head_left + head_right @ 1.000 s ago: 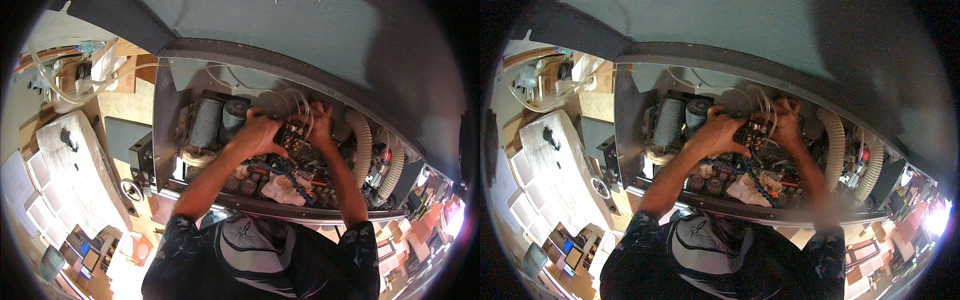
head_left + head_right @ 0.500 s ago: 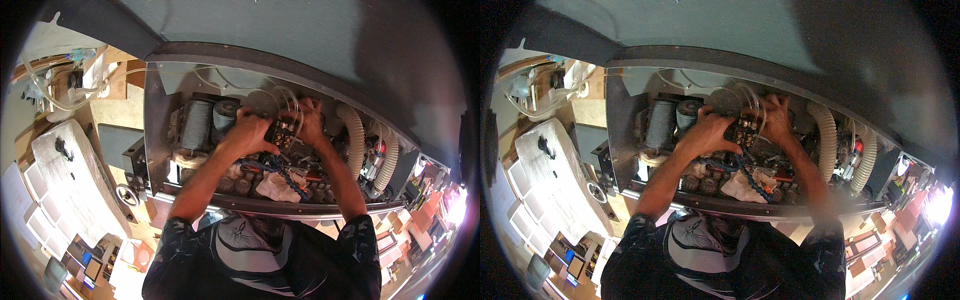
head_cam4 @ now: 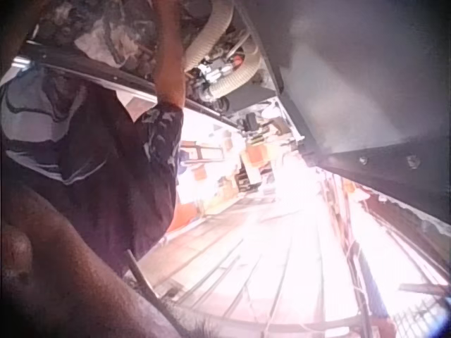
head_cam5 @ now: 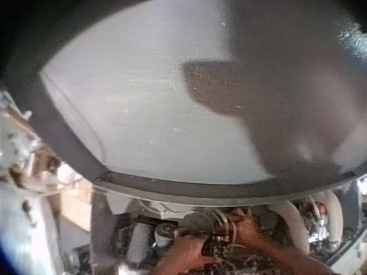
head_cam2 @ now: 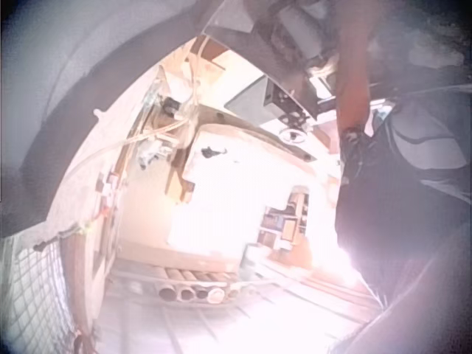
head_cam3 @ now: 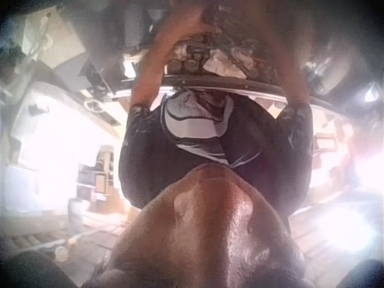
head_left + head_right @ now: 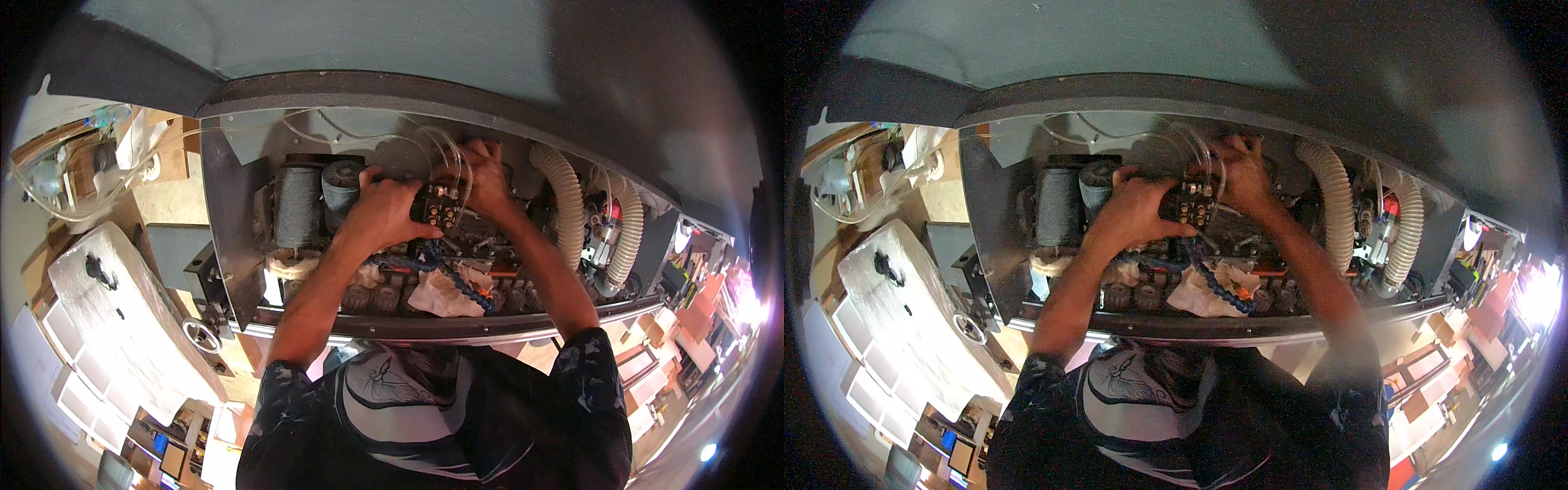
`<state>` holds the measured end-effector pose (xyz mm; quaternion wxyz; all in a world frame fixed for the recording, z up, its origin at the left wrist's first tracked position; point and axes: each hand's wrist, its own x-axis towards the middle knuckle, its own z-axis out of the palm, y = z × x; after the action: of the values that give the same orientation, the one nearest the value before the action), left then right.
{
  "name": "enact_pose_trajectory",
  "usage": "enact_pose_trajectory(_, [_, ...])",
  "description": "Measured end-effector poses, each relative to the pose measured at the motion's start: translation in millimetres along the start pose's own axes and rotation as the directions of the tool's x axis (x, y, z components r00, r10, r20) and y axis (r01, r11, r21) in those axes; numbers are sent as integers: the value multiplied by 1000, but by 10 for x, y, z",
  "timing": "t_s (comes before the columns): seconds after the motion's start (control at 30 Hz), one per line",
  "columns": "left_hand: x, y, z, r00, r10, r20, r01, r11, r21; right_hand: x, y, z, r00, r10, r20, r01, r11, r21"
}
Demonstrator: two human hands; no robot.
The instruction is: The person assembles a small electronic component, likely a solenoid valve, by attaching a flexible blue air hose and securing it with a metal clamp. They then connect a wire to the component and place the assembly into a larger machine.
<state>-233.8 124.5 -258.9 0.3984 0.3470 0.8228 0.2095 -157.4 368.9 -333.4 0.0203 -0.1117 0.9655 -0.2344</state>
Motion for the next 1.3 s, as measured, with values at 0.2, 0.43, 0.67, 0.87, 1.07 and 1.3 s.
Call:
enact_pose_trajectory(0.2, [-16, -6, -27, 1000, 3, -23, -3, 1000, -10, 70, -66, -134, 997, -5, 80, 3, 1000, 26])
enact_pose_trajectory(0.43, [-35, -6, 40, 996, 16, -89, -20, 999, -38, 51, -48, -100, 990, 29, 142, -27, 1000, -13])
enact_pose_trajectory(0.67, [-54, 7, 40, 992, -2, -124, 0, 1000, -11, 7, 23, -37, 997, -53, 56, 52, 999, 14])
enact_pose_trajectory(0.87, [-83, -18, 108, 979, 16, -204, -16, 1000, 1, 66, -98, -123, 999, -5, 35, 6, 1000, -18])
enact_pose_trajectory(1.07, [-84, -57, 80, 979, 49, -198, -44, 999, 28, 32, -34, -74, 999, -34, 19, 34, 999, 33])
enact_pose_trajectory(1.3, [-76, -120, 93, 962, 138, -237, -129, 990, 52, 8, -34, -34, 998, 5, 65, -5, 1000, 8])
